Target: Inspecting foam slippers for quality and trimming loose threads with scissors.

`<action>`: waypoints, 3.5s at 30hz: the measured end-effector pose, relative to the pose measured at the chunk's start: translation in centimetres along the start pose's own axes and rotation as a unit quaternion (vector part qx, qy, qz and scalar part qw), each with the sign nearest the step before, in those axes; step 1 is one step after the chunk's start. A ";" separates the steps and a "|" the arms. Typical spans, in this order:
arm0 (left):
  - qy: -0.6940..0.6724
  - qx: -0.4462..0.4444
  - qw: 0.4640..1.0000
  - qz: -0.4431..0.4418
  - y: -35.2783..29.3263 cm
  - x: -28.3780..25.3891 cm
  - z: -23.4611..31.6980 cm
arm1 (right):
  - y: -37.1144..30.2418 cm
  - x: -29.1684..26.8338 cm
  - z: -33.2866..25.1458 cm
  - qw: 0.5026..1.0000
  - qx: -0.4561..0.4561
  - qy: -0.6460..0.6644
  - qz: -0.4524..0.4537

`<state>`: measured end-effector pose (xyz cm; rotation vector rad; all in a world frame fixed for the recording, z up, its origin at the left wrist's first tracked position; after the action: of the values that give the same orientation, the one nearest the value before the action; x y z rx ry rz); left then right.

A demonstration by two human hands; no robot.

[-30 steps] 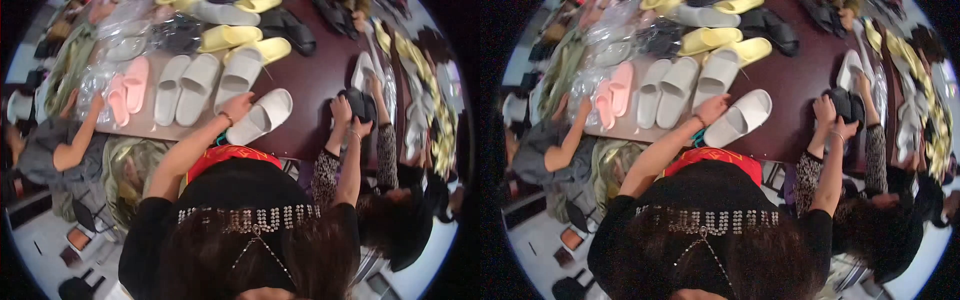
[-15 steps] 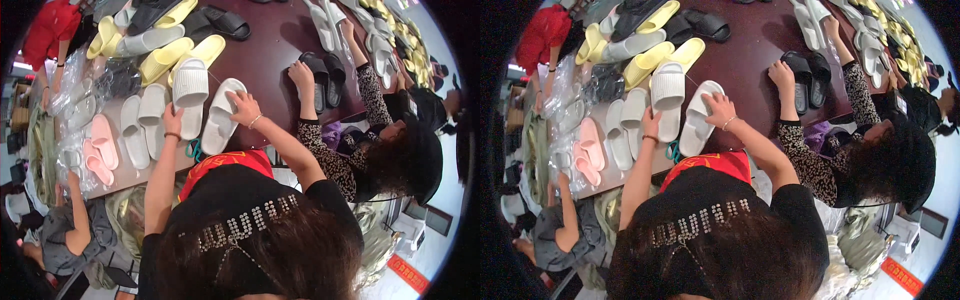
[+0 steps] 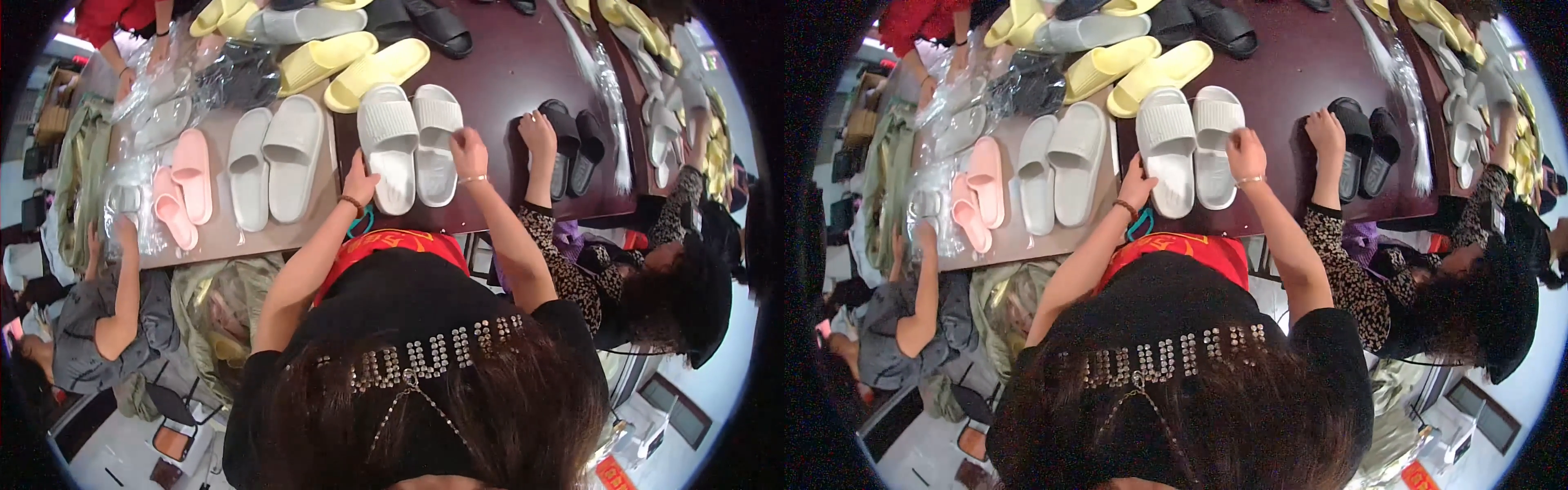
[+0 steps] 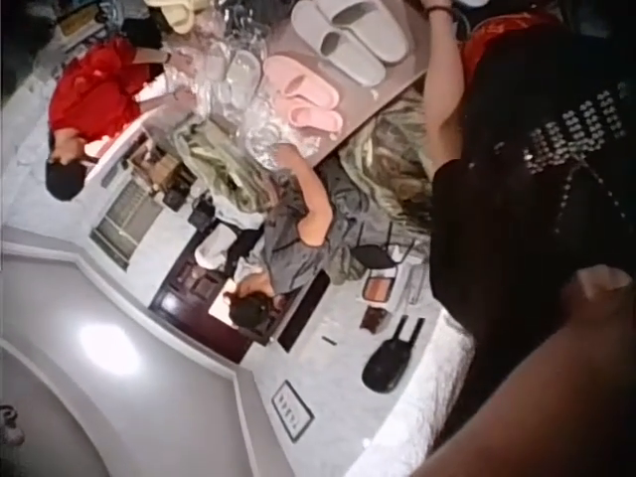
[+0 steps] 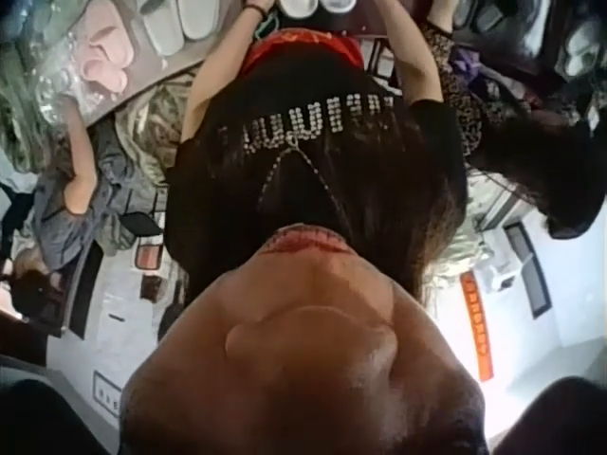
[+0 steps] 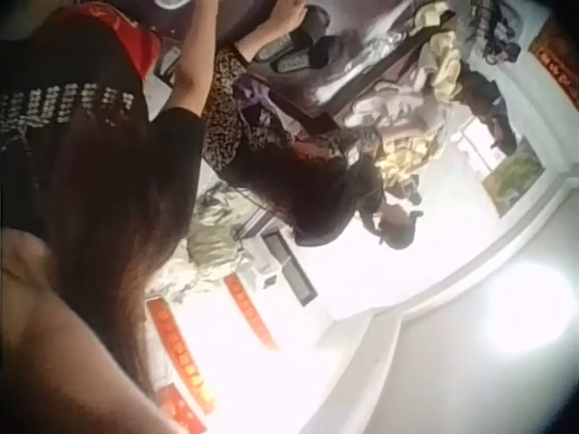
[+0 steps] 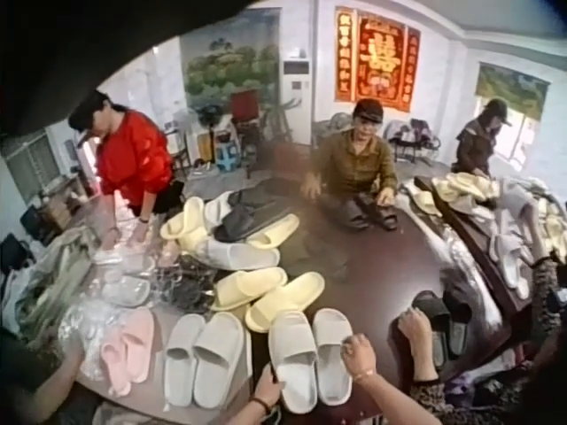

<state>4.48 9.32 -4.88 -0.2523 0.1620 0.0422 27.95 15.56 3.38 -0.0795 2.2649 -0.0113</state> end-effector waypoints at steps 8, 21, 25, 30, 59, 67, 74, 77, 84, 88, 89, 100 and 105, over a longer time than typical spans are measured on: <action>0.445 0.133 0.877 -0.121 -5.9 -2.9 3.0 | -0.6 5.8 -1.0 0.996 0.039 -0.075 0.017; 0.522 0.106 0.832 -0.156 -9.9 -4.8 0.9 | 3.0 5.8 0.4 0.996 -0.070 -0.057 -0.023; 0.502 0.031 0.863 -0.043 -10.5 -7.9 1.6 | 0.4 5.0 -1.6 0.990 -0.137 -0.032 -0.021; 0.495 0.045 0.865 0.067 -9.8 -12.7 -0.5 | -0.6 7.8 -1.0 0.992 -0.074 0.005 -0.099; -0.114 -0.215 0.962 -0.122 -8.2 -10.9 -3.6 | -3.9 3.6 -0.4 0.948 0.077 0.178 -0.253; -0.233 -0.138 0.958 -0.096 -7.2 -8.9 -1.5 | -0.7 7.2 -0.2 0.983 0.000 0.131 -0.128; 0.497 0.032 0.864 0.074 -7.5 -11.8 -0.5 | -0.1 10.4 -0.6 0.967 0.031 0.157 -0.196; 0.552 0.033 0.830 0.076 -8.1 -11.7 0.5 | -0.5 9.1 -2.8 0.986 -0.007 -0.015 -0.169; 0.530 0.051 0.845 0.049 -6.1 -9.2 3.1 | -1.6 6.3 -2.8 0.996 -0.009 -0.026 -0.082; 0.204 -0.013 0.979 0.012 -3.4 -6.0 2.2 | -2.2 4.5 -2.5 0.999 -0.017 -0.007 -0.032; 0.111 -0.070 0.991 0.015 -2.9 -5.2 1.5 | -2.3 5.0 -2.3 0.998 -0.026 0.035 -0.044; 0.043 -0.121 0.989 -0.072 1.7 -1.7 -0.1 | -1.6 5.6 0.9 0.985 0.017 0.009 -0.170; 0.095 -0.024 0.989 -0.108 1.6 -4.4 0.7 | -0.7 6.9 0.8 0.996 0.074 -0.010 -0.052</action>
<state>0.13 10.97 -3.85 -0.3198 0.3219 -0.1943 24.20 14.43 -2.43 -0.1173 2.2295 -0.2323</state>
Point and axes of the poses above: each hand's wrist, its own y-axis towards the middle knuckle, its own x-axis out of the palm, z = x × y, the point moved 5 cm from there along y, towards the middle knuckle, and after that the axes turned 5 degrees about -z, right-handed, at the moved point
